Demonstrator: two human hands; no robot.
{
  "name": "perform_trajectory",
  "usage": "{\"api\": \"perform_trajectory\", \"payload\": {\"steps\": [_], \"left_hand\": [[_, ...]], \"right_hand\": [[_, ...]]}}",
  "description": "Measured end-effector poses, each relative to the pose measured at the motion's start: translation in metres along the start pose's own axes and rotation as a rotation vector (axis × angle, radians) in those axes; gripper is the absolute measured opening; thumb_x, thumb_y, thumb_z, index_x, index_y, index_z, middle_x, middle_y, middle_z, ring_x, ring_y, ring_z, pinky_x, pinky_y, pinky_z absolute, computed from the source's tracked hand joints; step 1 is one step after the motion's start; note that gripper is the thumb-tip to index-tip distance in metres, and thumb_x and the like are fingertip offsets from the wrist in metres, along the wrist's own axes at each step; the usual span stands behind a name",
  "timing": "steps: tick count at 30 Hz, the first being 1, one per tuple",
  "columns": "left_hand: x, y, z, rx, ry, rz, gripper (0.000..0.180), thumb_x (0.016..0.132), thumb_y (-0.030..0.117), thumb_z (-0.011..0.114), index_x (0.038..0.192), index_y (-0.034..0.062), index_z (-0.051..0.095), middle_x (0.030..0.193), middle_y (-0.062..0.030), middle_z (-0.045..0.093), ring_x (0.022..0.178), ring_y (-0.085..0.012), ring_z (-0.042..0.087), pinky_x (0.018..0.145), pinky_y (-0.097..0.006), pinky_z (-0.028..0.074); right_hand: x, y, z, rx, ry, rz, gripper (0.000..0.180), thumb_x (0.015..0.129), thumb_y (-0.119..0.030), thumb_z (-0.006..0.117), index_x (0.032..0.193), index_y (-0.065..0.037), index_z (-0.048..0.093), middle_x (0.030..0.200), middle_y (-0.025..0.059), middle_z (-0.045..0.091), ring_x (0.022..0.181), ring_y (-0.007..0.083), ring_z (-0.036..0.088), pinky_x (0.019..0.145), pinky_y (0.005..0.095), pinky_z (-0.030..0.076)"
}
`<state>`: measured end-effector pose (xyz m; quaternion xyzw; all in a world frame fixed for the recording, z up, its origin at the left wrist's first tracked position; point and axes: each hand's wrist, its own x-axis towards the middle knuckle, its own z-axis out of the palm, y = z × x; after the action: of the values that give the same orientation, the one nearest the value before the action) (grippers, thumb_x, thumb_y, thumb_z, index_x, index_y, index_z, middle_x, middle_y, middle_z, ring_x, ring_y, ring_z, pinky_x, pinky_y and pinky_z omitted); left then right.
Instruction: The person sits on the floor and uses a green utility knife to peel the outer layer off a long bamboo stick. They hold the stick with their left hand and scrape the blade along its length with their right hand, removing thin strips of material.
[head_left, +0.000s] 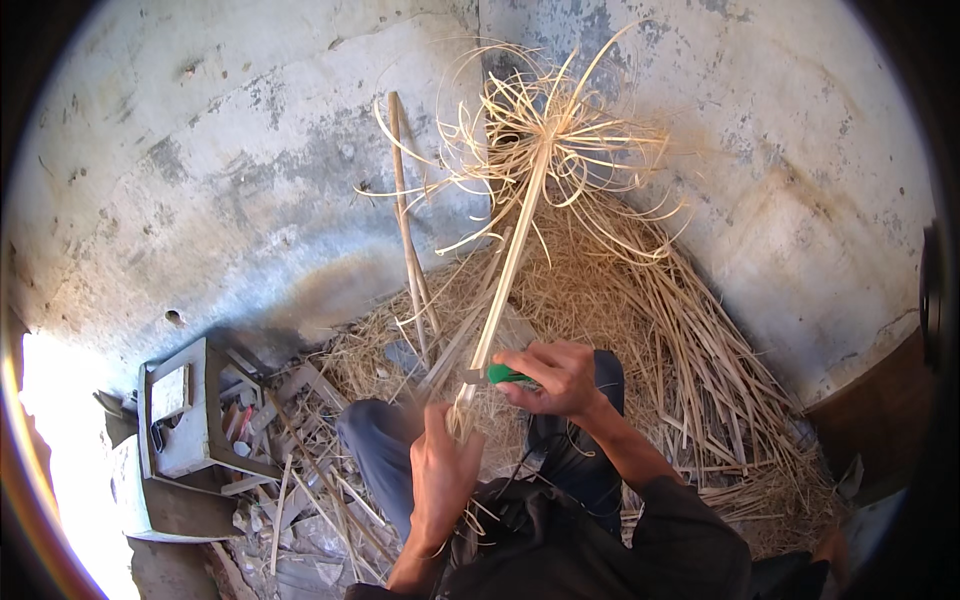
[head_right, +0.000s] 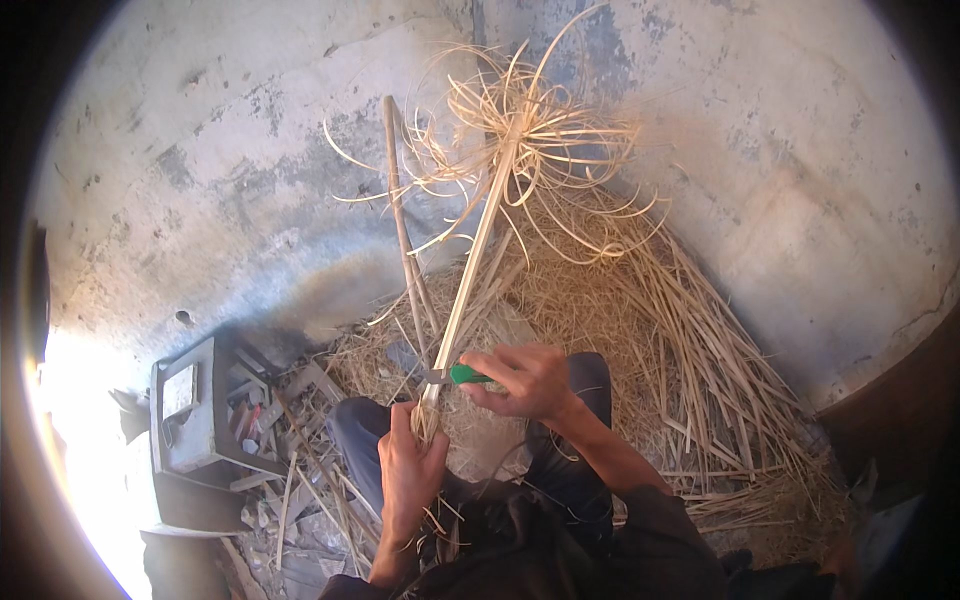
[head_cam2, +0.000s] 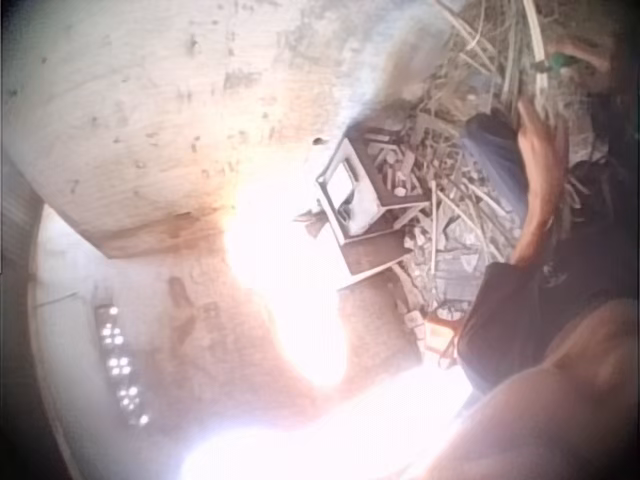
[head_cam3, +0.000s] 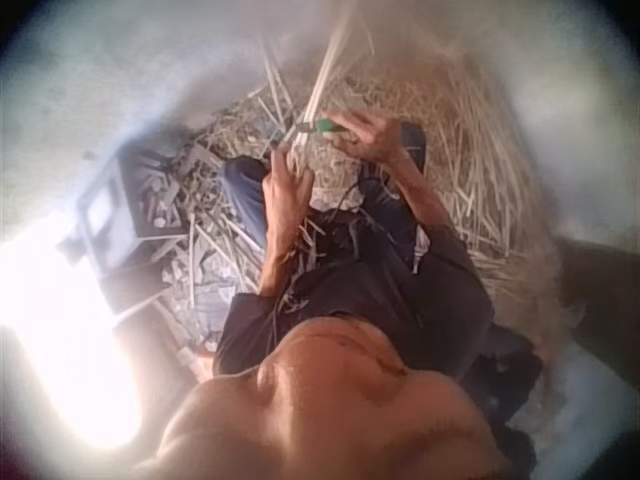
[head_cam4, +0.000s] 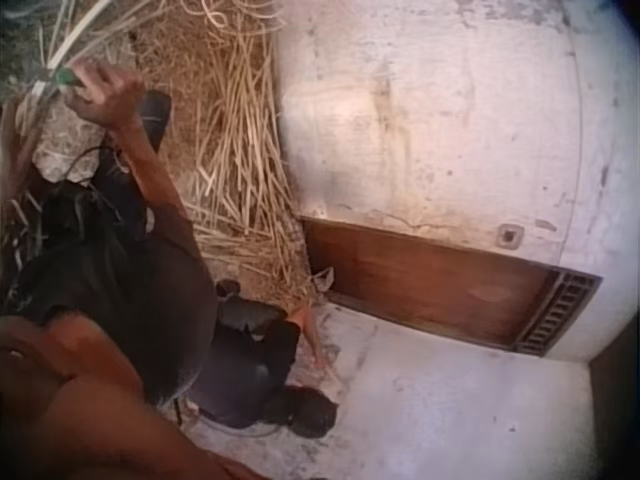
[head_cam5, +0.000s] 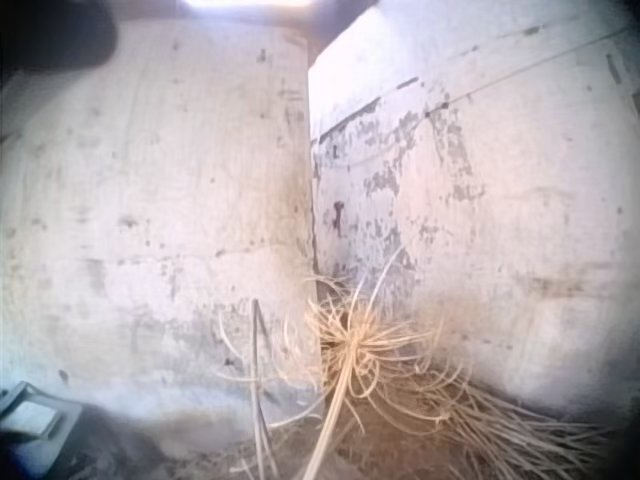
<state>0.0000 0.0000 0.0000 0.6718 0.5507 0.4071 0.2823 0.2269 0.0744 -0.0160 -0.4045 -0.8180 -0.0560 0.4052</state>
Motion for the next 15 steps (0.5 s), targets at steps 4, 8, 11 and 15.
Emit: {"api": "perform_trajectory", "payload": {"steps": [4,8,11,15], "left_hand": [[-0.020,-0.005,-0.006,0.029,-0.052,-0.041,0.040,0.091,0.007,0.074,0.124,-0.0035,0.053,0.085,-0.0278,0.072,0.077,-0.0464,0.074,0.069,-0.049,0.057],[-0.032,-0.012,-0.003,0.024,-0.067,-0.107,0.040,0.092,0.007,0.076,0.123,-0.0035,0.053,0.089,-0.0277,0.073,0.083,-0.0476,0.075,0.072,-0.049,0.058],[-0.033,-0.018,-0.007,0.041,-0.098,-0.104,0.041,0.092,0.009,0.077,0.123,-0.0031,0.054,0.090,-0.0271,0.074,0.084,-0.0475,0.075,0.073,-0.049,0.058],[-0.050,-0.017,-0.013,-0.036,-0.205,-0.100,0.041,0.091,0.009,0.078,0.123,-0.0027,0.054,0.091,-0.0268,0.074,0.086,-0.0476,0.075,0.074,-0.048,0.058]], "right_hand": [[0.005,0.042,0.008,0.204,0.391,0.278,0.036,0.101,-0.036,0.073,0.111,-0.002,0.083,0.083,0.0118,0.080,0.061,0.0184,0.070,0.056,0.0341,0.055],[0.023,0.075,-0.017,0.005,0.325,0.248,0.032,0.100,-0.034,0.076,0.115,-0.005,0.082,0.084,0.0111,0.080,0.064,0.0206,0.073,0.057,0.0345,0.056],[0.024,0.091,-0.018,-0.015,0.320,0.325,0.037,0.101,-0.032,0.076,0.118,0.000,0.081,0.083,0.0127,0.078,0.068,0.0193,0.073,0.060,0.0339,0.055],[0.027,0.133,-0.025,0.031,0.326,0.462,0.039,0.105,-0.038,0.071,0.121,-0.003,0.081,0.080,0.0107,0.076,0.068,0.0160,0.070,0.060,0.0352,0.052]]}}
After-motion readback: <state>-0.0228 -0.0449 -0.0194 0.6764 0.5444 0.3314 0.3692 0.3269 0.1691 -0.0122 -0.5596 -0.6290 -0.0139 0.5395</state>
